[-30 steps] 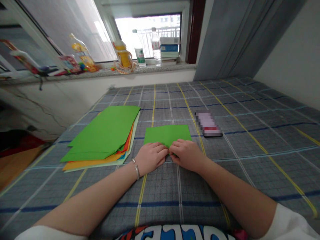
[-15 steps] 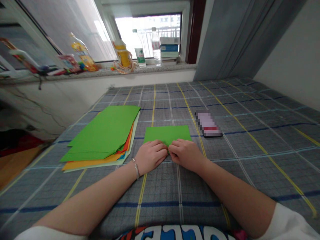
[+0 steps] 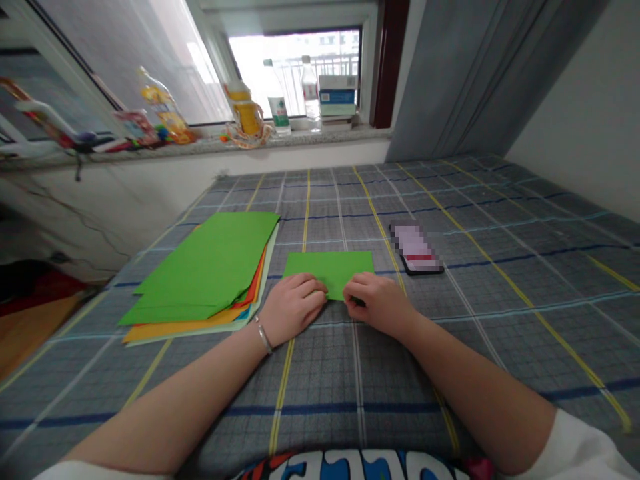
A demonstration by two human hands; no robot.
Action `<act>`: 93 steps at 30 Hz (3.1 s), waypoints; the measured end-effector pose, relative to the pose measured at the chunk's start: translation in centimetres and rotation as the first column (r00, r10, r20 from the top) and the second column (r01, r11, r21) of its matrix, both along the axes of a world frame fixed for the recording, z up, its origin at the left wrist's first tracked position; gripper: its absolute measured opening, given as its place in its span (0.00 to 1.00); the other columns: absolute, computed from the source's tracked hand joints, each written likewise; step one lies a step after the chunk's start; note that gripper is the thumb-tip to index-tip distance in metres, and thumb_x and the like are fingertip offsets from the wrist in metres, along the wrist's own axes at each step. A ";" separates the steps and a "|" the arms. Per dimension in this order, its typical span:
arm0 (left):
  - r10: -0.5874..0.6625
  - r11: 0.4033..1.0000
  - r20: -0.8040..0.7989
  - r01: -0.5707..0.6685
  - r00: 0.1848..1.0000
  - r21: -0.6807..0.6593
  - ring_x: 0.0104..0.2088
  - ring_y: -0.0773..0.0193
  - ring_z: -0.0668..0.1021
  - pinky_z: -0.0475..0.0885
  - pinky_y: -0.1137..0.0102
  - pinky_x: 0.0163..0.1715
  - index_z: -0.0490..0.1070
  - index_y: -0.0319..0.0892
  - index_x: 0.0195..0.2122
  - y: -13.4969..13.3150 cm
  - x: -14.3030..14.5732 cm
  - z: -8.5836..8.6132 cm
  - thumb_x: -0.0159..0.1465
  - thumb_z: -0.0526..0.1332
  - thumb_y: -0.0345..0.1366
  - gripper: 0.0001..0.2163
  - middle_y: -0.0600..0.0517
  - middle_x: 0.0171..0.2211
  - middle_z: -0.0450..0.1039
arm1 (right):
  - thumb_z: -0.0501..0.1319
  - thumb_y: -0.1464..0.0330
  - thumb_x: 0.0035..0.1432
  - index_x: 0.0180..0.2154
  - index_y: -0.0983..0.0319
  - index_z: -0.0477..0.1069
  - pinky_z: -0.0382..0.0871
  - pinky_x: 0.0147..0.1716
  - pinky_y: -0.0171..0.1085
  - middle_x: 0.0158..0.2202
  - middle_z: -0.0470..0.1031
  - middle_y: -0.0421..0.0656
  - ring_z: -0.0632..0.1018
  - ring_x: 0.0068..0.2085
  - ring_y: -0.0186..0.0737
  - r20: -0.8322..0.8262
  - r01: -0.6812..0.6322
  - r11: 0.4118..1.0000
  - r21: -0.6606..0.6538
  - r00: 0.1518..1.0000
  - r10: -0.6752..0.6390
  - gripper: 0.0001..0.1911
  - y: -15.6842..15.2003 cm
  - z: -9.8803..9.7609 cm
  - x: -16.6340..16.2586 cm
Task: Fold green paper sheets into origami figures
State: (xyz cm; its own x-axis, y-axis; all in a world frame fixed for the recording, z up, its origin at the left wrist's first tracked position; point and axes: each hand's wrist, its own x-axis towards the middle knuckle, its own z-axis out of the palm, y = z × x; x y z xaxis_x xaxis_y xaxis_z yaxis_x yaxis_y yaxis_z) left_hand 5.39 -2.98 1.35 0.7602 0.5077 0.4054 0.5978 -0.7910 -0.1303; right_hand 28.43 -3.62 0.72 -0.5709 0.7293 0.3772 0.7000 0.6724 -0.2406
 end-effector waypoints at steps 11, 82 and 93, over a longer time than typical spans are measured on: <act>0.046 0.999 0.045 -0.046 0.998 0.004 0.42 0.61 0.73 0.69 0.64 0.44 0.71 0.43 0.37 0.8 -1.5 0.0 0.70 0.52 0.35 0.09 0.50 0.40 0.76 | 0.57 0.74 0.55 0.30 0.58 0.68 0.65 0.37 0.34 0.33 0.73 0.41 0.73 0.37 0.38 -0.052 0.012 1.000 -0.027 0.999 -0.013 0.05 0.5 0.3 1.6; 0.000 1.000 0.100 0.000 0.995 -0.001 0.34 0.63 0.73 0.64 0.60 0.54 0.70 0.43 0.30 0.9 -0.5 -0.8 0.60 0.58 0.31 0.02 0.54 0.34 0.75 | 0.60 0.74 0.51 0.27 0.60 0.68 0.59 0.32 0.35 0.27 0.70 0.39 0.70 0.32 0.37 -0.037 0.036 0.996 -0.078 0.999 -0.039 0.04 -1.0 0.1 -1.6; 0.103 0.995 0.032 -0.103 0.994 0.011 0.35 0.61 0.73 0.63 0.56 0.57 0.70 0.44 0.30 1.4 -2.1 -0.2 0.60 0.57 0.31 0.03 0.53 0.31 0.74 | 0.61 0.71 0.50 0.25 0.59 0.68 0.56 0.28 0.34 0.24 0.70 0.37 0.69 0.27 0.34 0.025 0.079 0.973 -0.218 0.997 -0.076 0.04 -0.9 0.2 -0.2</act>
State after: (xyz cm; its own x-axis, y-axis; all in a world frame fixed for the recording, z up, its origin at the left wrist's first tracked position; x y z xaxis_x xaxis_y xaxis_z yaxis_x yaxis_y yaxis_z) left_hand 3.31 -1.60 1.18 0.6907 0.5774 0.4353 0.6801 -0.7233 -0.1197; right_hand 28.27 -4.51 0.93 -0.5141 0.8354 0.1944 0.7530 0.5481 -0.3640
